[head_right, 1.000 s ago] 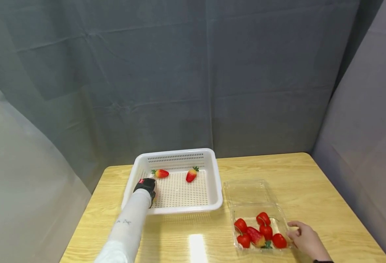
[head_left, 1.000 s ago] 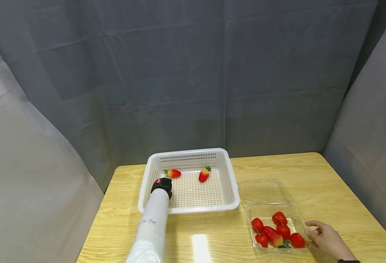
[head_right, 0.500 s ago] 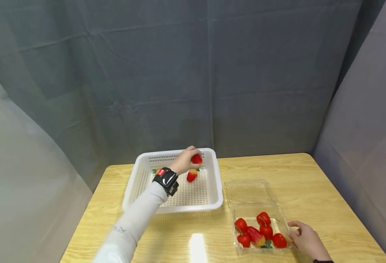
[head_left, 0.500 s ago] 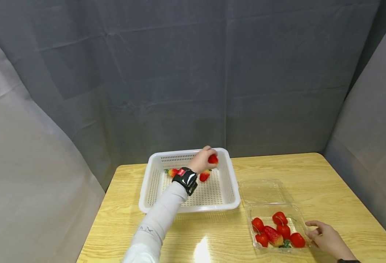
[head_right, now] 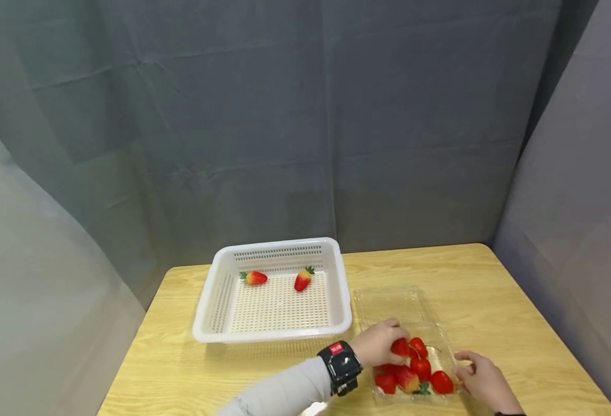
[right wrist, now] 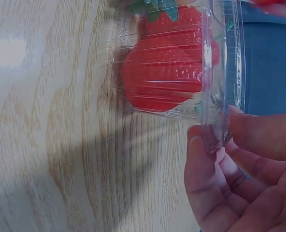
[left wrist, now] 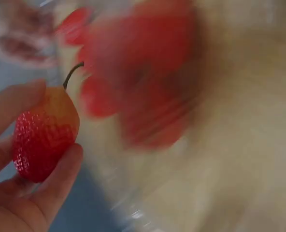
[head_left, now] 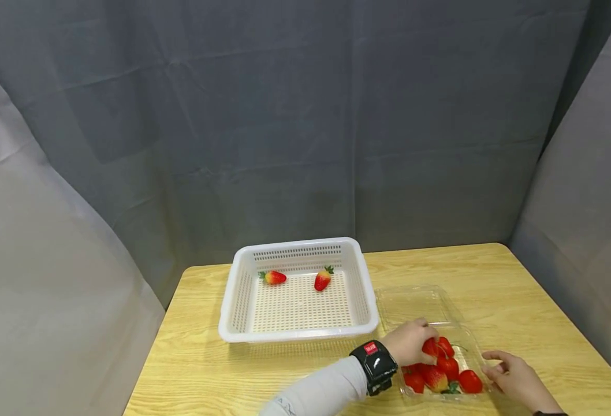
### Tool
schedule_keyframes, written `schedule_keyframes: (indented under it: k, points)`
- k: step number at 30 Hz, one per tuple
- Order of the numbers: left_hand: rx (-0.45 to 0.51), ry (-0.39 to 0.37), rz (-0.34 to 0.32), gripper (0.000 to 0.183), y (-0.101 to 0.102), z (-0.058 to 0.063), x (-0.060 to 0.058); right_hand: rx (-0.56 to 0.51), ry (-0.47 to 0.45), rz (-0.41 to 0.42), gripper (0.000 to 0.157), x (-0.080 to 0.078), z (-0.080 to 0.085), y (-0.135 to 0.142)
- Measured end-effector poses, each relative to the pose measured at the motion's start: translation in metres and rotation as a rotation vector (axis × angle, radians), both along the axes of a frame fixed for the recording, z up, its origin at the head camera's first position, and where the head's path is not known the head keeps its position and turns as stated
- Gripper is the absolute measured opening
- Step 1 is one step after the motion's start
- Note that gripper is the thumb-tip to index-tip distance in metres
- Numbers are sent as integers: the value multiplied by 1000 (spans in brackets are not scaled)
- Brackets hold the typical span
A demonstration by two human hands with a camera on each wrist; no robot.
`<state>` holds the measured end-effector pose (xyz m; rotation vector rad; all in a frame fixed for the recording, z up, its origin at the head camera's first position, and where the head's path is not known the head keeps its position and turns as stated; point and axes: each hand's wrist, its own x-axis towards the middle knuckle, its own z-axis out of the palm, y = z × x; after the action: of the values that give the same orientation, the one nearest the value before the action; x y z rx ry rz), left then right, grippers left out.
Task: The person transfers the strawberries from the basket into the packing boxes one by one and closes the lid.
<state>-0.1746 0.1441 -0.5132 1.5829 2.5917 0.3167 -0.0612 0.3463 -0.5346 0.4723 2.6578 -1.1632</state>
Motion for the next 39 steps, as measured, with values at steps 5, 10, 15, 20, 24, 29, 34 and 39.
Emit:
schedule_keyframes:
  k: [5, 10, 15, 20, 24, 29, 34, 39]
  points:
    - [-87, 5, 51, 40, 5, -34, 6, 4, 12, 7, 35, 1, -2, 1]
    - [-167, 131, 33, 45, 6, -49, 8, -2, 7, -2, 36, 1, -1, 2]
    - [-246, 136, 40, 47, 5, -43, 9, 13, 18, 1, 36, 0, 1, 1]
    - [-138, 57, 2, 54, -7, -1, -6, 4, 8, 3, 35, 0, 1, -1]
    - [16, 43, 76, 55, -26, 49, -43, 11, 8, 9, 34, 0, 0, -2]
    - [93, 37, 290, 51, -61, 80, -104, 12, 13, 12, 39, -1, -7, 3]
    - [26, -67, 505, 50, -90, 43, -166, 9, 5, 16, 40, -1, -8, 3]
    - [32, -30, 493, 47, -108, -98, -261, -4, 2, 12, 36, 2, -3, -3]
